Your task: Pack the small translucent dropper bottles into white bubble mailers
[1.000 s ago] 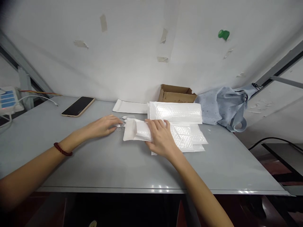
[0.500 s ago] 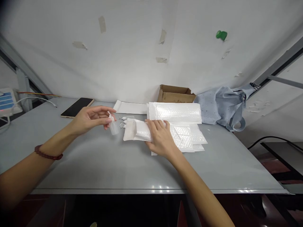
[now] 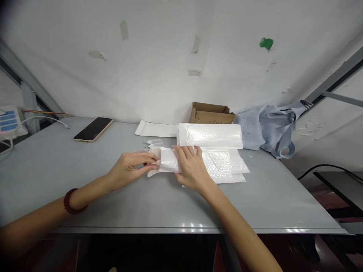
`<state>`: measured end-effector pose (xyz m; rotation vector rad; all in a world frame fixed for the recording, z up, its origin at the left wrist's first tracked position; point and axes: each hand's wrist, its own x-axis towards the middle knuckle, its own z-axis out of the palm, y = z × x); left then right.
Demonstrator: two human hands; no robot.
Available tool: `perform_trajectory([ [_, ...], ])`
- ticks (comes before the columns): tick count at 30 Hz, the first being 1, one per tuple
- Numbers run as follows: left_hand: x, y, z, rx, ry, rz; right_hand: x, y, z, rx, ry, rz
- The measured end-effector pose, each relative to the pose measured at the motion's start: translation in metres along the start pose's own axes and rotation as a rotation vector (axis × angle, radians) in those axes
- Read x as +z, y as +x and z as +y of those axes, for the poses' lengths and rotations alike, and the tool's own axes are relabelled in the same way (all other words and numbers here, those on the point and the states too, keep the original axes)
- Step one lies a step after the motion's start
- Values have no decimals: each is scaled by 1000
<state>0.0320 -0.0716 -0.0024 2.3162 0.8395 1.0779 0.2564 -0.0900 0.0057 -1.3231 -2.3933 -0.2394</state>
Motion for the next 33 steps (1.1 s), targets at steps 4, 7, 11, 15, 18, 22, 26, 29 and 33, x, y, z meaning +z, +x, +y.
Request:
perform_trajectory([
  [4,9,-5,3,120,93,-17,0,0,-6,-53,4,-5],
  [7,12,-5,11,97,65,-107,-1,-1,-11,-87,1,-23],
  [11,5,-3,21,-10,-115,-215,-2,-2,-10,-96,-31,-23],
  [15,-11,3,18,-141,-214,60,-7,0,4,-31,-46,24],
  [18,-20,8,3,-286,-92,200,-13,1,16,62,-39,68],
  [22,-16,10,-25,-321,246,4,-15,2,24,120,-28,83],
  [26,0,7,-42,-280,462,-185,-12,2,22,120,-36,56],
  [29,6,7,-43,-285,476,-228,-10,2,20,115,-46,35],
  [33,-4,11,-35,-398,302,-224,-11,3,20,122,-39,25],
])
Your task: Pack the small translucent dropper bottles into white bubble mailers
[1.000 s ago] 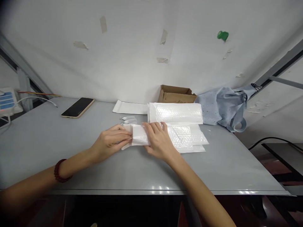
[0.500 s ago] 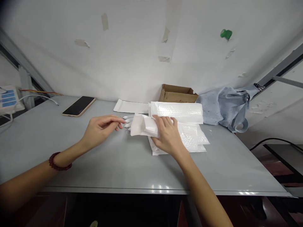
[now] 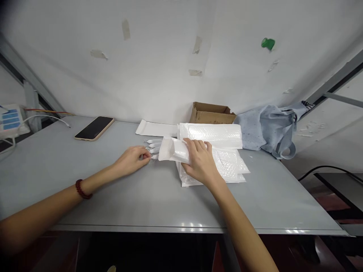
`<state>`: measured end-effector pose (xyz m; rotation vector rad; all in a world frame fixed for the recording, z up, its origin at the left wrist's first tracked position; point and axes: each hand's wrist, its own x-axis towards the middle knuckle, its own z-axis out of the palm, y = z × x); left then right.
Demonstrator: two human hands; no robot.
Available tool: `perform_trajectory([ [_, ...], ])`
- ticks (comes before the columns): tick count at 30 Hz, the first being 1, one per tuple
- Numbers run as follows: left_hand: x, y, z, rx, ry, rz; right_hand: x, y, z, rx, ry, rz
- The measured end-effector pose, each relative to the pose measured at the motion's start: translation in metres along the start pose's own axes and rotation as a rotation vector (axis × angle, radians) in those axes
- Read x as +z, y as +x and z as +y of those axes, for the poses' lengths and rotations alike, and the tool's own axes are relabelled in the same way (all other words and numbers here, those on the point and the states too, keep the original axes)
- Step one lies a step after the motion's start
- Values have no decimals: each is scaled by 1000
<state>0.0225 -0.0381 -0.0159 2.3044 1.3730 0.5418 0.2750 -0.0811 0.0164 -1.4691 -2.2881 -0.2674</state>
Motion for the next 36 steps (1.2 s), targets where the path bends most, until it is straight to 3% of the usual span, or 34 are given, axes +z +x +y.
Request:
perform_trajectory([
  [4,-33,-2,-2,-231,-361,-194,-2,0,0,1,3,-6],
  [7,-56,-2,-8,-308,-564,-221,-2,0,0,0,-6,-34],
  [10,-66,-2,-10,-317,-758,-189,-1,0,-1,-6,-28,-47],
  [15,-52,-7,9,-211,-843,-79,4,-2,-5,-57,-73,-21],
  [21,-23,-21,37,-15,-570,63,11,-5,-20,-161,-73,-9],
  [24,-12,-26,42,162,-440,141,13,-6,-27,-196,-68,-19],
  [27,-4,-28,43,250,-366,172,15,-7,-30,-220,-63,-28],
  [32,3,-30,46,212,-354,158,19,-7,-32,-237,-66,-29],
  [36,2,-32,50,38,-593,50,19,-7,-35,-248,-52,-34],
])
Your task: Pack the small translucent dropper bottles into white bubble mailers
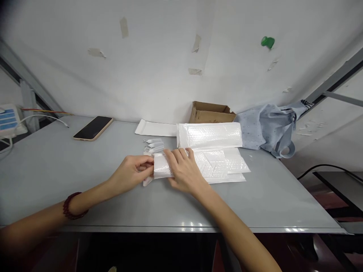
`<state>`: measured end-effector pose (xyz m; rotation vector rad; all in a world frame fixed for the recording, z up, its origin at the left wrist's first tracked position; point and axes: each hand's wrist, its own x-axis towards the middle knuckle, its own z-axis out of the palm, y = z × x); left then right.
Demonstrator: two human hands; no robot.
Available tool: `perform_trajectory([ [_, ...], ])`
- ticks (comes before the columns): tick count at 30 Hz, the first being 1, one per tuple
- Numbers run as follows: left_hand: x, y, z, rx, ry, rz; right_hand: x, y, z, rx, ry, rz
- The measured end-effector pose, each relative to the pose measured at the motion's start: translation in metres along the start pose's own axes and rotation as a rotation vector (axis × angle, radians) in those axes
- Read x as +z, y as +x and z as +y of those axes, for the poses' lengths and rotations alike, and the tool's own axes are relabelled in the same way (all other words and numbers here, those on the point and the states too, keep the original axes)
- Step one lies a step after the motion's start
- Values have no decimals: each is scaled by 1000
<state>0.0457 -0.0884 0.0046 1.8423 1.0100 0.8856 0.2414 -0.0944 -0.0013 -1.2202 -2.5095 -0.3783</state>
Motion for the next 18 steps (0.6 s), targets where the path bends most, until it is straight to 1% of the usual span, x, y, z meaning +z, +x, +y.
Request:
perform_trajectory([
  [3,-3,2,4,-132,-199,-1,-3,1,0,4,-3,2],
  [6,-5,5,8,-167,-271,16,-6,0,0,16,-23,29],
  [8,-5,5,8,-174,-291,2,-7,0,-1,18,-31,43],
  [11,-2,3,6,-158,-278,-4,-7,1,-4,-9,-36,32],
  [15,5,-1,2,-38,-151,9,-5,2,-10,-49,-53,5],
  [18,8,-4,3,-3,-83,4,-5,3,-13,-70,-70,4],
])
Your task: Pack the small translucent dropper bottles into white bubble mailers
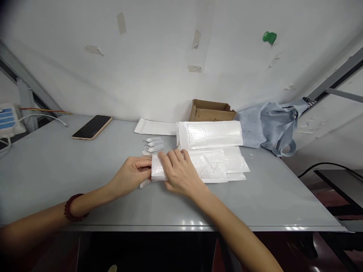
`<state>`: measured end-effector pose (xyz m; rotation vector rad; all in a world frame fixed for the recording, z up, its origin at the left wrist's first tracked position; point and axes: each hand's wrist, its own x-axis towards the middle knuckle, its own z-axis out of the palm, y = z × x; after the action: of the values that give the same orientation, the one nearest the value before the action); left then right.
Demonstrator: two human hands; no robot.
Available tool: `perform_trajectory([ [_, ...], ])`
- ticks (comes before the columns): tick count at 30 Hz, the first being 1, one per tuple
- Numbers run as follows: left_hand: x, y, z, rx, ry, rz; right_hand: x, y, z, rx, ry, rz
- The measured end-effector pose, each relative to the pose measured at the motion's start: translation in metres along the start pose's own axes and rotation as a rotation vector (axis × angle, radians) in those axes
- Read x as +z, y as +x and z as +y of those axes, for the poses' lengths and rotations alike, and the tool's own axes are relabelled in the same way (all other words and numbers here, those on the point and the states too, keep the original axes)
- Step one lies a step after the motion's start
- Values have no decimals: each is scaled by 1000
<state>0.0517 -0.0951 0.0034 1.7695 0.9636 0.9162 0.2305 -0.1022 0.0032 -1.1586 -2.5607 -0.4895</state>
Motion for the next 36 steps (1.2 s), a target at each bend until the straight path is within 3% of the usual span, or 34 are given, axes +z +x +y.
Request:
perform_trajectory([
  [4,2,-1,3,-80,-60,-41,-1,1,-2,-28,-37,16],
  [8,3,1,0,-110,-113,-186,-2,1,-4,-54,-88,29],
  [15,-7,1,8,-121,56,-370,-2,1,-1,-52,-74,-13],
  [17,-12,1,10,-93,108,-291,-3,0,3,-31,-70,-31],
  [21,-21,4,8,16,292,189,-8,-2,9,17,-88,-34],
  [23,-26,7,5,-14,318,297,-9,-3,10,27,-105,-27],
  [24,-28,8,4,-55,284,246,-10,-3,10,24,-111,-23],
  [28,-28,13,-1,-309,16,-232,-9,-4,10,-12,-147,31],
  [29,-25,13,-2,-371,-56,-276,-8,-5,10,-14,-169,58],
  [32,-17,13,-4,-481,-297,-182,-6,-7,12,15,-236,150],
  [36,-13,12,-5,-513,-477,-104,-2,-8,14,27,-242,182],
])
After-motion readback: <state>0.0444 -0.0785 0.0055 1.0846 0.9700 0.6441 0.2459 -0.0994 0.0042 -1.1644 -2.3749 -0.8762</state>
